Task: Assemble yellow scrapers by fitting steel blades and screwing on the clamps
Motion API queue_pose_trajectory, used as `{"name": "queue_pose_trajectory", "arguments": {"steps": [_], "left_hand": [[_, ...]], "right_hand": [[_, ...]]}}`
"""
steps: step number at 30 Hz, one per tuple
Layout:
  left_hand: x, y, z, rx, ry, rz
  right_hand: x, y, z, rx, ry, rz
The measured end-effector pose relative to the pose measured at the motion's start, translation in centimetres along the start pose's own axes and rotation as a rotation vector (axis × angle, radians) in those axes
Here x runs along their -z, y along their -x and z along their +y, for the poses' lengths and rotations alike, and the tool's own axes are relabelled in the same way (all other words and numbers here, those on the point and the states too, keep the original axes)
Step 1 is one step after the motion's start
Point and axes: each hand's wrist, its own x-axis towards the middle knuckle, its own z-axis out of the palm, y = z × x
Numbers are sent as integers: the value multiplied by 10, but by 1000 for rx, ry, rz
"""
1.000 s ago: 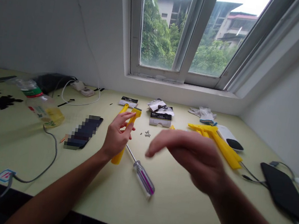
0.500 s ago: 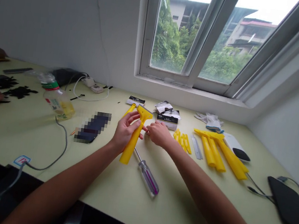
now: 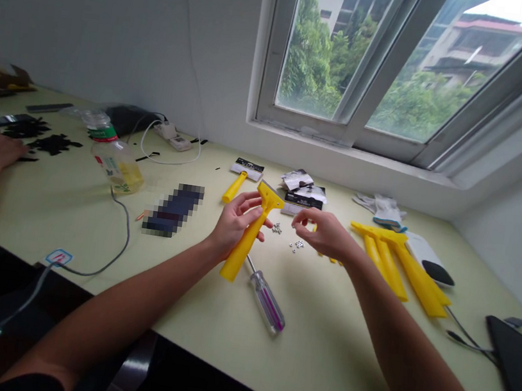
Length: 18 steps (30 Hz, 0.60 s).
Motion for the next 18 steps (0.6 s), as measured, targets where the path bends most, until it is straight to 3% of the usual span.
{"name": "queue_pose_trajectory", "arguments": {"steps": [3, 5, 10, 13, 16, 18], "left_hand": [[-2, 1, -7, 77, -20, 19], [-2, 2, -12, 120, -49, 34], [-2, 2, -17, 131, -128, 79], [-3, 2, -16, 93, -151, 95], [-3, 2, -16, 51, -170, 102], [-4, 2, -16, 54, -176, 79]], "right_hand": [[-2, 8, 7, -90, -313, -81], [-10, 10, 13, -120, -368, -100], [-29, 47, 5, -121, -268, 2], [-44, 101, -19, 78, -147, 28], [-61, 140, -41, 171, -18, -142], [-69, 148, -47, 141, 8, -214]]}}
